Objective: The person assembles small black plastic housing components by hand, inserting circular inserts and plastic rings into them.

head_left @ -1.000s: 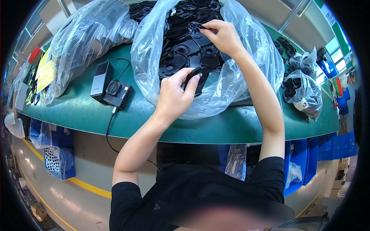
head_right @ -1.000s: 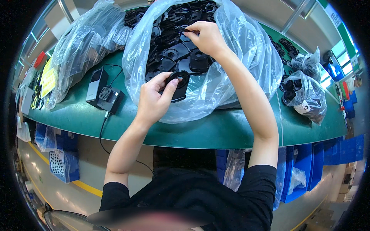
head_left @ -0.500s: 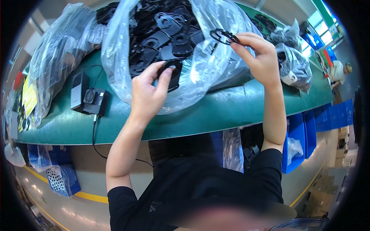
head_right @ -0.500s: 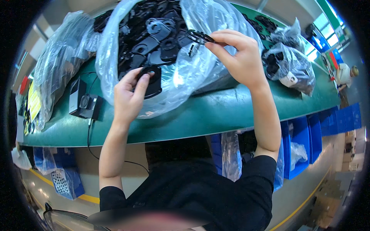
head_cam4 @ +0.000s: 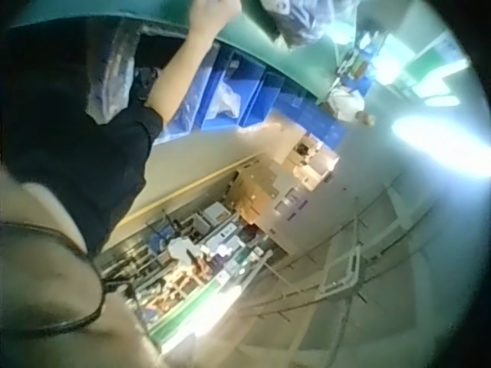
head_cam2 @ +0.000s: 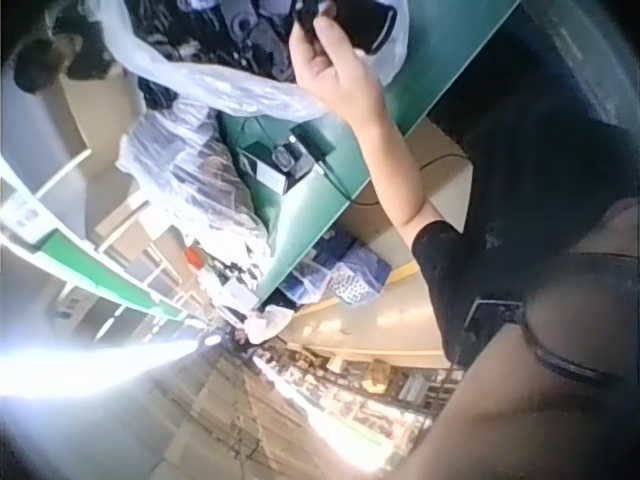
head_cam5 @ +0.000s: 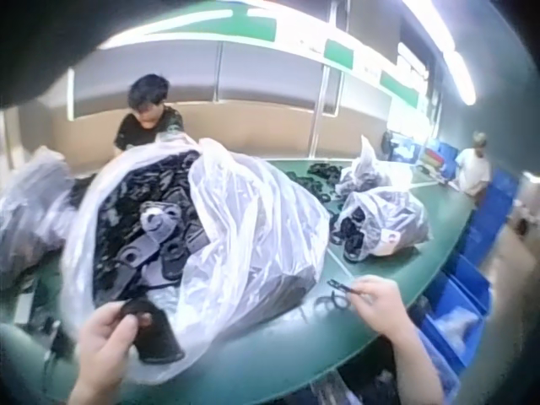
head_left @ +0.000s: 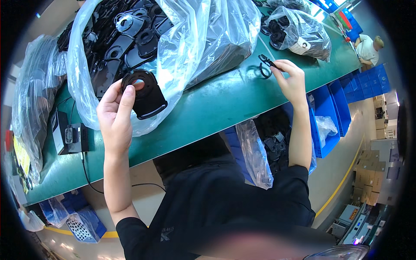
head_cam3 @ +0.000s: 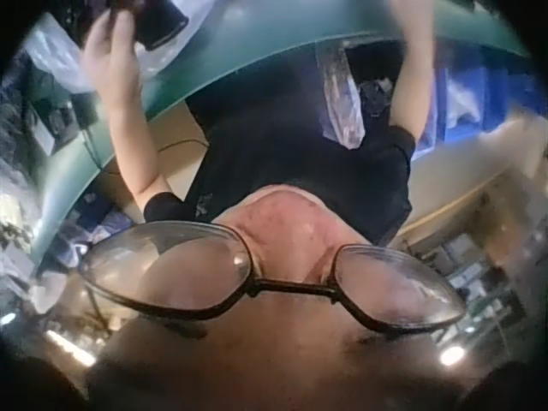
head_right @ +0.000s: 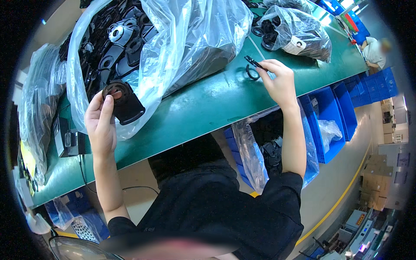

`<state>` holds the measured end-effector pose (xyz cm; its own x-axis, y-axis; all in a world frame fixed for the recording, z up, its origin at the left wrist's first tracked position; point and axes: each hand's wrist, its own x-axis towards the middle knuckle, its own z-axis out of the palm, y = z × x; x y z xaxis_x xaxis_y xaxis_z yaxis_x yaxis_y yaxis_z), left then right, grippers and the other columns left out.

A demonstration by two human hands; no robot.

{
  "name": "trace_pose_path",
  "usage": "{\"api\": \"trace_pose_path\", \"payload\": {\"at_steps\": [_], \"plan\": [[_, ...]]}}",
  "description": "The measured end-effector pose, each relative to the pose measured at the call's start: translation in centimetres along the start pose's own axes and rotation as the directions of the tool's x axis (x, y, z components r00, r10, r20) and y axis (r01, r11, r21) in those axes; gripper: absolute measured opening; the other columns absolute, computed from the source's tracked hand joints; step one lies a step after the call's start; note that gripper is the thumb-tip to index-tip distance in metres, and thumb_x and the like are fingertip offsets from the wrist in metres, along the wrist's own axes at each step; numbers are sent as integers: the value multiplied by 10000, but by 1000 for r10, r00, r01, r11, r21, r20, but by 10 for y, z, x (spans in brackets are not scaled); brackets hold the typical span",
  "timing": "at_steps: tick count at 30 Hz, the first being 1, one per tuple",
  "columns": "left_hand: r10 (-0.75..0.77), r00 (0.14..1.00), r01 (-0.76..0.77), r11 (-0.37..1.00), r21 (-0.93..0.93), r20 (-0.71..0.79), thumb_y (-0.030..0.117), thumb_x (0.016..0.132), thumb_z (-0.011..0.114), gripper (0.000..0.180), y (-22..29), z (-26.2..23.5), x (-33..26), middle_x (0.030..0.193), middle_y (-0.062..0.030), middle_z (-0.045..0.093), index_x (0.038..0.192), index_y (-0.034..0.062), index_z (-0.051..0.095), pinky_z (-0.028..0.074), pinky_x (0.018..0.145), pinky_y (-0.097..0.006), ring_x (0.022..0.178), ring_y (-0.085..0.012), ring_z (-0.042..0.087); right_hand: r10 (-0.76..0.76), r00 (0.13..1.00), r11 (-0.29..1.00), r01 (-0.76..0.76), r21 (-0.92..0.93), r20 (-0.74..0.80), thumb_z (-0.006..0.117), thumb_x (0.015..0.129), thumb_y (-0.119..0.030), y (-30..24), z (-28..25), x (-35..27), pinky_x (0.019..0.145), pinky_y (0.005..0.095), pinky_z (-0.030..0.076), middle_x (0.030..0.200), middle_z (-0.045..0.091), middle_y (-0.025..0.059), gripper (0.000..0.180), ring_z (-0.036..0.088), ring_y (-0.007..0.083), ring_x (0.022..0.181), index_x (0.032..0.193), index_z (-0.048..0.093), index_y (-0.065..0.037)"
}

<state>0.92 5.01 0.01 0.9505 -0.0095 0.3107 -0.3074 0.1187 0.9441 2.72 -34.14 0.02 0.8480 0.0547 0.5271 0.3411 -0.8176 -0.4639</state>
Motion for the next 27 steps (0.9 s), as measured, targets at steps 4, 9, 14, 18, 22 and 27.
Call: {"api": "trace_pose_path", "payload": {"at_steps": [4,9,14,18,22,27], "plan": [[-59,998,59,998,-28,11,83,900,526,243,-2,3,1,984,-111,642,1091,-66,548,424,869,-247,921,-122,588,-62,997,990,57,-130,-36,657,746,-55,14,9,-2,695,314,484,870,641,128,138,623,274,766,869,662,10],[-108,994,109,994,-1,11,94,898,531,253,-2,4,0,980,-110,642,1096,-63,549,419,876,-249,924,-126,589,-79,996,981,84,-172,35,656,741,-50,25,18,0,749,335,475,902,633,129,164,608,276,827,898,667,-2],[-134,991,135,990,-49,24,106,897,536,265,-2,2,0,980,-111,639,1105,-57,545,409,883,-249,930,-129,586,-79,996,990,75,-118,-28,663,744,-48,25,18,0,698,301,485,879,645,124,170,626,247,768,907,672,-4],[-151,988,154,983,-101,32,107,898,538,261,0,2,-1,980,-108,640,1106,-49,544,434,848,-241,919,-125,590,88,976,981,-51,186,-199,644,790,-25,30,20,1,673,229,483,860,668,113,183,629,133,741,963,656,33],[-200,979,203,967,-152,37,109,900,535,248,4,5,-2,969,-99,646,1097,-41,549,470,733,-209,839,-102,601,415,904,672,-229,704,-103,622,828,-32,17,17,-1,676,236,502,879,656,154,257,627,148,729,1043,587,106],[-335,923,369,910,-189,188,144,900,549,245,7,11,-3,952,-83,652,1072,-29,560,457,588,-167,734,-62,596,417,883,565,-437,699,216,598,843,-53,-16,15,-9,666,237,502,867,659,138,264,619,128,720,1059,567,95]]}}
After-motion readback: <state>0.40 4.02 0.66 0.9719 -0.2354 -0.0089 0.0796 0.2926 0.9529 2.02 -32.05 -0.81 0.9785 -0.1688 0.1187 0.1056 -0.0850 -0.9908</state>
